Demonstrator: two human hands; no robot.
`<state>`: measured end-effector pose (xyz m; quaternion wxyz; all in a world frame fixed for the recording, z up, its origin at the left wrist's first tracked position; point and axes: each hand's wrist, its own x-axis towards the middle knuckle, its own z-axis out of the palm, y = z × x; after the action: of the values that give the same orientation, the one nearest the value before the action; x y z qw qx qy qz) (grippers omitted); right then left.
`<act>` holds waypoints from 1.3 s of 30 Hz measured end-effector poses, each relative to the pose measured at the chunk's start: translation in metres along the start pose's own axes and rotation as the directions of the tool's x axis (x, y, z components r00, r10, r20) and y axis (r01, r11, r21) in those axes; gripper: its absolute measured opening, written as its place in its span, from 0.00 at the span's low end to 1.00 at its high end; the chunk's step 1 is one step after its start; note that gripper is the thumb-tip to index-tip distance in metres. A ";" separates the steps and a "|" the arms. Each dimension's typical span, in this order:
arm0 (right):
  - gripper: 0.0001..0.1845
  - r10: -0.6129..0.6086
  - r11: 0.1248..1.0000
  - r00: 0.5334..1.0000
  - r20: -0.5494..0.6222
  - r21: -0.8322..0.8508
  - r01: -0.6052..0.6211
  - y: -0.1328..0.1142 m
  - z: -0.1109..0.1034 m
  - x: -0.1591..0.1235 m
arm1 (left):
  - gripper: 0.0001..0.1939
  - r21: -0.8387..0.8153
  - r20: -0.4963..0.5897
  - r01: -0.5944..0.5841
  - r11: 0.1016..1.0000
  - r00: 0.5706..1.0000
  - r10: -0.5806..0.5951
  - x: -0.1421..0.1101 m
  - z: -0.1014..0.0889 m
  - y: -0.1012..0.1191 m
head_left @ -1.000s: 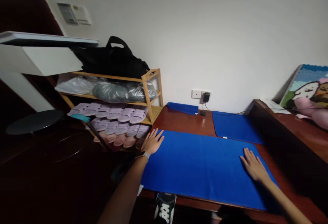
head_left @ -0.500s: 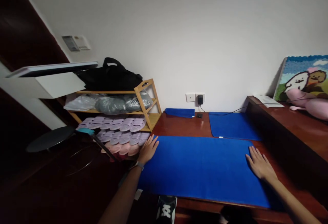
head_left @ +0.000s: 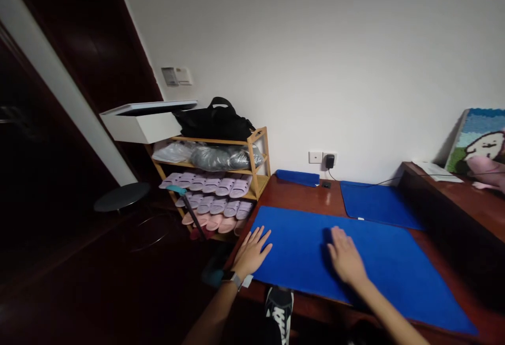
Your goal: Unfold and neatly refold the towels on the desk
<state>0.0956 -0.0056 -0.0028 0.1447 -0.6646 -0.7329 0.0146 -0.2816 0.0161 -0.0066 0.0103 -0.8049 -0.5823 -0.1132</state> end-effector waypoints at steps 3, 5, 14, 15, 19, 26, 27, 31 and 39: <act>0.39 -0.130 0.980 0.986 0.106 0.168 0.111 -0.104 0.008 0.002 | 0.30 0.008 0.001 0.010 1.000 1.000 -0.010 0.003 0.000 0.001; 0.39 -0.123 0.975 0.976 0.179 0.207 0.085 -0.138 0.011 0.004 | 0.30 0.017 -0.004 0.018 1.000 1.000 -0.018 0.005 0.001 0.001; 0.40 0.220 0.975 0.960 0.170 -0.066 -0.212 0.023 0.005 -0.043 | 0.30 0.020 0.026 0.026 0.999 0.999 -0.027 0.008 -0.002 0.001; 0.40 0.265 0.962 0.951 0.157 -0.109 -0.251 0.058 0.002 -0.054 | 0.30 0.021 0.031 0.024 0.999 0.999 -0.025 0.008 -0.002 0.000; 0.37 0.334 0.925 0.941 0.061 -0.214 -0.314 0.194 -0.008 -0.105 | 0.30 0.017 0.032 0.005 1.000 0.999 -0.006 0.011 -0.003 -0.002; 0.31 0.190 0.952 0.981 -0.034 -0.236 -0.192 0.282 -0.005 -0.147 | 0.29 0.040 0.054 0.005 0.999 0.999 -0.007 0.013 -0.004 -0.004; 0.31 0.213 0.953 0.976 -0.048 -0.209 -0.218 0.281 -0.008 -0.143 | 0.29 0.045 0.048 -0.001 0.999 0.999 -0.001 0.013 -0.004 -0.005; 0.35 0.339 0.935 0.935 -0.104 -0.076 -0.347 0.280 -0.037 -0.105 | 0.28 0.058 0.009 -0.046 0.997 0.999 0.046 0.014 0.000 -0.011; 0.29 0.164 0.968 0.977 -0.133 0.214 -0.134 0.324 -0.047 0.009 | 0.27 0.080 0.015 -0.095 0.992 0.995 0.094 0.016 -0.001 -0.017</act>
<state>0.4204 0.0332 -0.0254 0.2650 -0.6988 -0.6625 0.0504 -0.2933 0.0362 -0.0042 0.0449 -0.8312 -0.5477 -0.0845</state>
